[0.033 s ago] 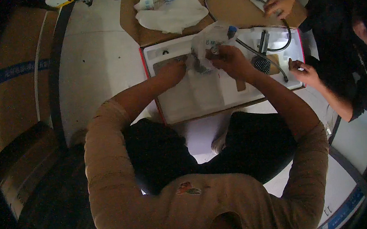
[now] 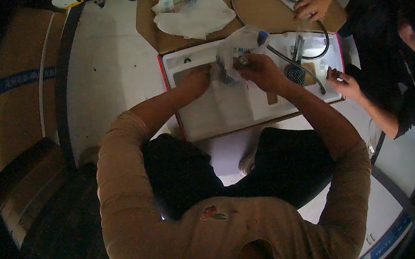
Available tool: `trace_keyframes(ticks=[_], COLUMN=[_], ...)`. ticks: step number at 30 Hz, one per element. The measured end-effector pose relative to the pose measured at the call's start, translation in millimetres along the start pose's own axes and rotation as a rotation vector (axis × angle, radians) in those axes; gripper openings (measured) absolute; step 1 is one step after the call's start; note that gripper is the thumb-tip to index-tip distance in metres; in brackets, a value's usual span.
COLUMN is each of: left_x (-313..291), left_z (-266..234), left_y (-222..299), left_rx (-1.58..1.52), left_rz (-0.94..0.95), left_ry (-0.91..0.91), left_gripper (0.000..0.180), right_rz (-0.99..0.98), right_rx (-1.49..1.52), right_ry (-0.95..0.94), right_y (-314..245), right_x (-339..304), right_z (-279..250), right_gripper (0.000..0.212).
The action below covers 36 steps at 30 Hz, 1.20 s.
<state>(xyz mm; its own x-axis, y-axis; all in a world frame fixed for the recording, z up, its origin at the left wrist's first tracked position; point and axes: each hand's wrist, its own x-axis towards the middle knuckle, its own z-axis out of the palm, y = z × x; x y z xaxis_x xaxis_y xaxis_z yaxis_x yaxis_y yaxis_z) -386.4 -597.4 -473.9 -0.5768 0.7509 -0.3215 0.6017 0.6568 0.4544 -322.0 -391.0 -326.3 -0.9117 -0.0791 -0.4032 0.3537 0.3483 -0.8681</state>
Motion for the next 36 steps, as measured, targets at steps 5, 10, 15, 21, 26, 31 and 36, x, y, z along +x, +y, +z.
trace_keyframes(ticks=[5,10,15,21,26,31,36], left_x=[24,19,5,-3,-14,-15,-16], left_z=[50,45,-55,-141,-162,-139,-143], left_y=[-36,-43,11,7,52,53,50], left_rx=[0.154,0.086,0.041,-0.391,-0.202,-0.082,-0.352], left_rz=[0.085,0.279,0.029,0.098,0.435,0.513,0.346], left_ry=[-0.011,0.144,-0.205,0.197,0.445,0.461,0.449], left_gripper=[0.033,0.019,0.015,0.013,0.014,0.01,0.011], right_rz=[0.022,0.018,-0.149,-0.205,-0.219,-0.266,-0.211], right_rx=[0.005,-0.212,-0.233,-0.191,-0.12,-0.129,-0.138], right_ry=[0.004,-0.089,-0.081,-0.06,0.0,0.041,-0.004], right_y=[8,4,28,2,20,29,14], right_x=[-5,-2,8,21,28,29,22], right_z=[9,11,11,12,24,28,27], right_gripper=[0.022,0.024,0.024,0.019,0.021,0.028,0.029])
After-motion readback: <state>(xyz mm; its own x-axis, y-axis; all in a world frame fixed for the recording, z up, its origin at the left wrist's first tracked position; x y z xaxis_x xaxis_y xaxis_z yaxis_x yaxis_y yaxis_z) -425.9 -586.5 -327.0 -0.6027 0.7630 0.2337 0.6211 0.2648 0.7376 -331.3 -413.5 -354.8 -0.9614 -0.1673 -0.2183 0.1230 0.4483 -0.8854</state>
